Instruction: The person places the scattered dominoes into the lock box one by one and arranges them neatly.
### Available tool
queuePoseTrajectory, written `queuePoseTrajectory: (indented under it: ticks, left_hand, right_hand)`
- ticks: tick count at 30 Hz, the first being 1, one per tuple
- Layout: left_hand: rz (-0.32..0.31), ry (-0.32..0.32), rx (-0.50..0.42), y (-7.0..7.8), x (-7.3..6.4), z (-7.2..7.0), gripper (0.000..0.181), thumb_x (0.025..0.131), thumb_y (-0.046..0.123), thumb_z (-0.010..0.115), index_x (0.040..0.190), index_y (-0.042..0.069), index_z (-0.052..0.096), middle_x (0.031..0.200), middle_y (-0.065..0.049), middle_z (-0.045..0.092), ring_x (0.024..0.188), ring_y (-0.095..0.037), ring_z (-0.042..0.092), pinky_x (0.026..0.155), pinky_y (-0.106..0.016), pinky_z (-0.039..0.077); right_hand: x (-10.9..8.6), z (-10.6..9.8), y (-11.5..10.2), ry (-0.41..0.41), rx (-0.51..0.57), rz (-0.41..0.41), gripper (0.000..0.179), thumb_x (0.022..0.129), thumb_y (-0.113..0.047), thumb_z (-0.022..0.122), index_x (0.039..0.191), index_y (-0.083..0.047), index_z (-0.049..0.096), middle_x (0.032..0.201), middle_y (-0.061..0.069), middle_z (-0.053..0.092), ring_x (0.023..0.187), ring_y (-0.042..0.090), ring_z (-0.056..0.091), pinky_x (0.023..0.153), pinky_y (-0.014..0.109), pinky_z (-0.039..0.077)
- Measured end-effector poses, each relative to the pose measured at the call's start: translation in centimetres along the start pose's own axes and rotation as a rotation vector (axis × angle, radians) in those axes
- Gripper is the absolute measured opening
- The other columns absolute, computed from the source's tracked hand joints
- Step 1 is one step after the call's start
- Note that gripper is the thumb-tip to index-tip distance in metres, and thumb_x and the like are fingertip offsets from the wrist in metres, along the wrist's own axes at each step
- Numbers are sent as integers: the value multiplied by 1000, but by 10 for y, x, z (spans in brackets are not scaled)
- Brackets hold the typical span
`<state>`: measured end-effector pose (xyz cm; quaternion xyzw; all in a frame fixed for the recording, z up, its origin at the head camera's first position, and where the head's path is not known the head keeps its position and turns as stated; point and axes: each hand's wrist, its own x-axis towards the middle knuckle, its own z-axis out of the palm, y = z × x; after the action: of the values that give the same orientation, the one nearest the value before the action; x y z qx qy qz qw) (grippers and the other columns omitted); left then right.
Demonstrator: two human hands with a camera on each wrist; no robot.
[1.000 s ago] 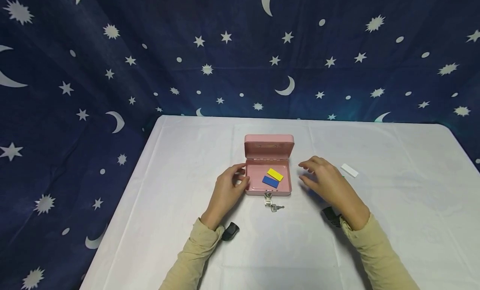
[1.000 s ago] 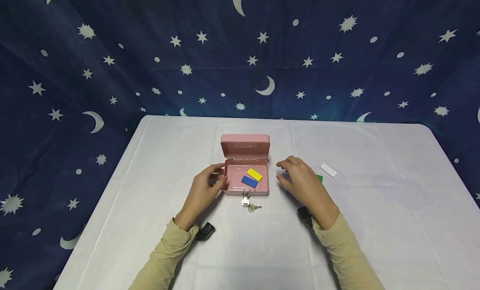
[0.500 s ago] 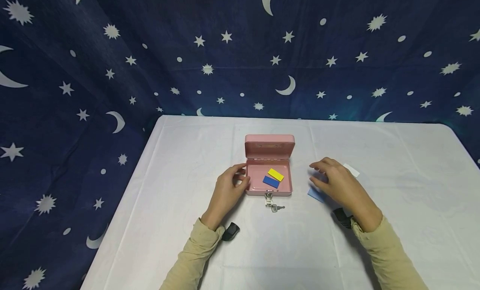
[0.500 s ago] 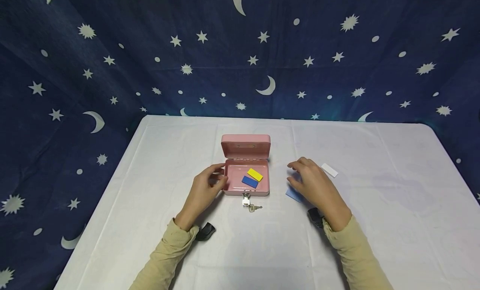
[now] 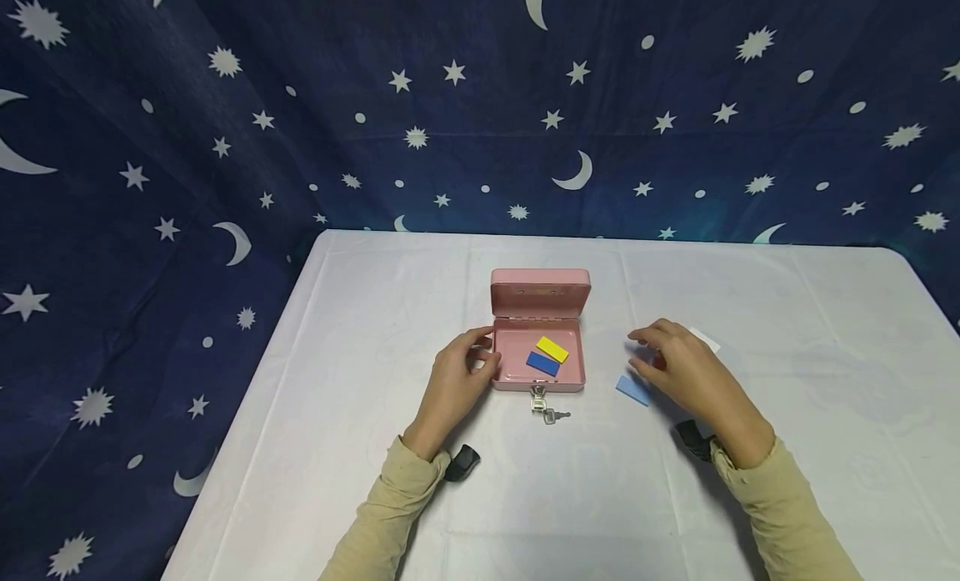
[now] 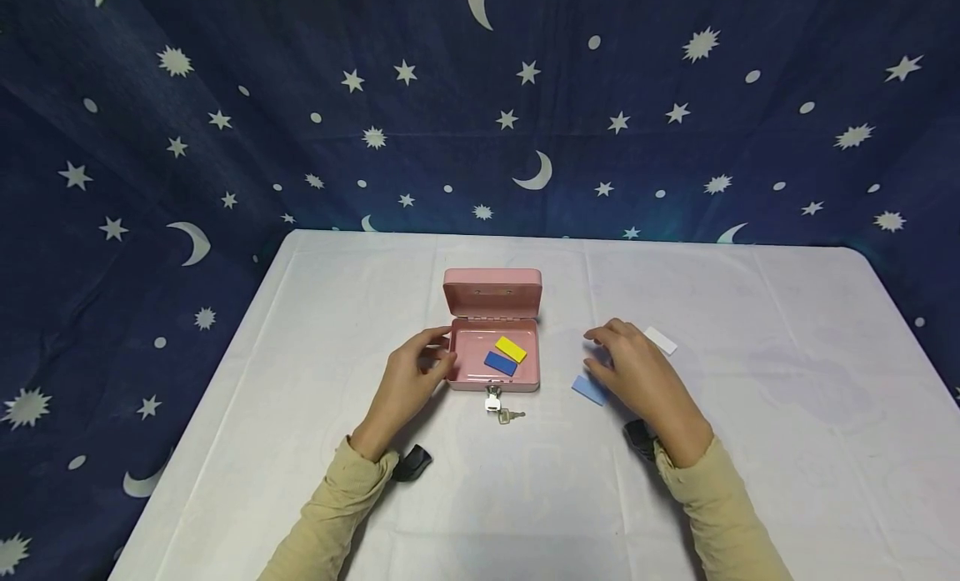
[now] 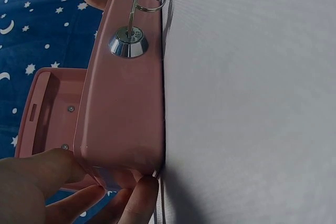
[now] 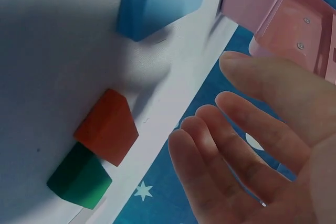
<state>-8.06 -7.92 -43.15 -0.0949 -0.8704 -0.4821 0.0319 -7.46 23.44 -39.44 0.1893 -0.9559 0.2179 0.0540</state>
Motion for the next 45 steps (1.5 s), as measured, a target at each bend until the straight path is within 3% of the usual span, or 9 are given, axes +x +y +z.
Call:
queuePoseTrajectory:
  ticks: [16,45]
  left_hand:
    - [-6,-1,-2,0,0,0,42,91,9,70,131,4,61,111,-10,70,91,-17,71,77,-32,56]
    - [-21,-12,2,1,1,0,41,91,9,70,130,5,62,112,-8,69,92,-15,68,74,-26,55]
  right_hand:
    - [-8,-1,13,20,-25,12,35,77,-5,82,108,7,69,96,19,65,83,30,60,75,51,52]
    - [-13,-5,22,-91,-38,47,35,75,-6,83,104,9,70,101,24,66,97,43,61,85,56,51]
